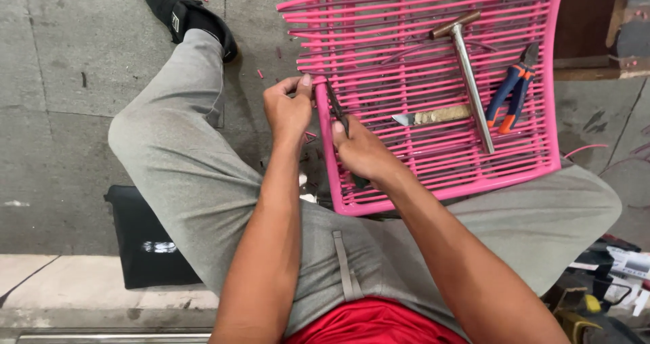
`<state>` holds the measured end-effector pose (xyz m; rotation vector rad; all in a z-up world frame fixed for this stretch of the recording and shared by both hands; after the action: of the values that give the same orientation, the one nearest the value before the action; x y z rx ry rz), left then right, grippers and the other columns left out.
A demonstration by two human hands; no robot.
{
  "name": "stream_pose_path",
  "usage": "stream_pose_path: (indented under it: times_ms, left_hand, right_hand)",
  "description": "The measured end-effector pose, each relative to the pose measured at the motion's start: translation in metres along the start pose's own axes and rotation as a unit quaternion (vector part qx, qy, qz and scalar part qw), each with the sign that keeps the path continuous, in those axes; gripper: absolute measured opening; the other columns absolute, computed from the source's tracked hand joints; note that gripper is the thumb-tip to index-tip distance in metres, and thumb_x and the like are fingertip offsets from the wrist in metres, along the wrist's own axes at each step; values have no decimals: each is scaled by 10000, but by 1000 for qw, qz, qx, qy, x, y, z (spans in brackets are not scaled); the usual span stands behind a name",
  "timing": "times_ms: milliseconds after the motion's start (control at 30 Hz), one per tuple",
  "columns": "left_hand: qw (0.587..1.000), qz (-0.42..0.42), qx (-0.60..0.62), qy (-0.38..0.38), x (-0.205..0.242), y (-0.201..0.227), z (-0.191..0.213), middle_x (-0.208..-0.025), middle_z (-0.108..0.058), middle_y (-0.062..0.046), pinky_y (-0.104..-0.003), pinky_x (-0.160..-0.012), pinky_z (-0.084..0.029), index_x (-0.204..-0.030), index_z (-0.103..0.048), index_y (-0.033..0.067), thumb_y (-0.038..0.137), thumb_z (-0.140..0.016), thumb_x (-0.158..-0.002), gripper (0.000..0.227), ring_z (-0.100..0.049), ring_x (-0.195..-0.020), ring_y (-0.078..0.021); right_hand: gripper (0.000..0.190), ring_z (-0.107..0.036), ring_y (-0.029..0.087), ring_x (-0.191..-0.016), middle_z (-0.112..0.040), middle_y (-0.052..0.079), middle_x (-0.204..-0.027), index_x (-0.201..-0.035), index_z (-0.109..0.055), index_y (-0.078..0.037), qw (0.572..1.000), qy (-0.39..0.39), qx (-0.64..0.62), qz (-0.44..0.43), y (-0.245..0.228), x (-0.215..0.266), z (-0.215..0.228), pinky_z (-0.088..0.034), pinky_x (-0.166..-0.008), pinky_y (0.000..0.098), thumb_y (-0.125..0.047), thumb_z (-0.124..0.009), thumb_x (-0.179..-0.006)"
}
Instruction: Applying pink plastic cording to a chair frame using various hand tools.
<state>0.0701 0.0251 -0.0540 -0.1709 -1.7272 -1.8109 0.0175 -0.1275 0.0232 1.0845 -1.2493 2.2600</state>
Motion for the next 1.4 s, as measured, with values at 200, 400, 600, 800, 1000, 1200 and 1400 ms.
stream_pose_path:
  times_ms: [200, 400, 600, 800, 1000, 1200, 1400]
  left_hand:
    - [998, 1, 50, -23, -9, -18, -6, -764, -740, -49, -262, -583, -587, -923, -779, -48, 110, -710, -944, 173, -676, -639, -88]
    - [999, 19, 35, -12, -7, -13, -4, -761, -731, -58, -268, -583, -576, -924, -776, -51, 98, -711, -942, 163, -668, -633, -99]
    - [989, 62, 137, -9, -18, -70, -10, -847, -739, -80, -281, -623, -590, -1005, -754, -70, 106, -677, -971, 196, -689, -687, -119]
    - [993, -72, -3, 96, -19, -64, 12, -1031, -761, -111, -334, -841, -570, -1135, -718, -39, 125, -714, -896, 290, -735, -932, -191]
    - [988, -91, -120, -14, 16, 27, -22, -918, -786, -128, -371, -785, -559, -1057, -760, 28, 242, -783, -858, 293, -749, -866, -241]
    - [991, -16, -133, 15, 4, 1, -25, -843, -794, -97, -365, -713, -562, -944, -771, 52, 286, -810, -798, 278, -760, -747, -218]
    - [998, 8, -46, -37, -3, -22, -26, -903, -790, -79, -352, -771, -543, -1007, -795, 39, 255, -766, -867, 259, -721, -825, -185]
  right_hand:
    - [599, -658, 456, -942, -693, 282, -946, -1058, -687, -22, 994, 70, 71, -34, 18, -7, 2, -481, -866, 541, -457, -275, -1059]
    - [769, -608, 568, -1086, -631, 441, -964, -932, -727, 84, 982, 123, 120, -77, 29, -12, -1, -450, -1011, 577, -540, -295, -1059]
    - [734, -633, 556, -1028, -662, 388, -922, -924, -746, 54, 984, 141, 102, -31, 34, -13, -9, -459, -953, 601, -503, -285, -1049]
    - [507, -670, 474, -911, -706, 263, -923, -1049, -680, -22, 967, 138, 211, 47, 17, 63, 37, -495, -798, 572, -492, -502, -982]
    - [438, -635, 395, -932, -673, 192, -934, -993, -687, -20, 906, 151, 365, 151, 39, 97, 87, -505, -820, 507, -432, -730, -849]
    - [274, -608, 421, -979, -638, 216, -1029, -1158, -663, -8, 843, 348, 327, 245, 56, 55, 178, -485, -851, 520, -222, -717, -996]
    - [219, -622, 419, -873, -651, 219, -938, -1070, -666, -21, 826, 387, 355, 207, 71, 22, 204, -492, -771, 523, -207, -738, -978]
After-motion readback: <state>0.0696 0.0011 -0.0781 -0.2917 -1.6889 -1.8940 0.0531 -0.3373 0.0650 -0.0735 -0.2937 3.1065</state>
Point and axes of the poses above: each hand's wrist, its own x-axis away from the middle knuckle, its own z-axis out of the back of the hand, y = z × x, the point moved 9 cm from there along -x, towards the middle knuckle
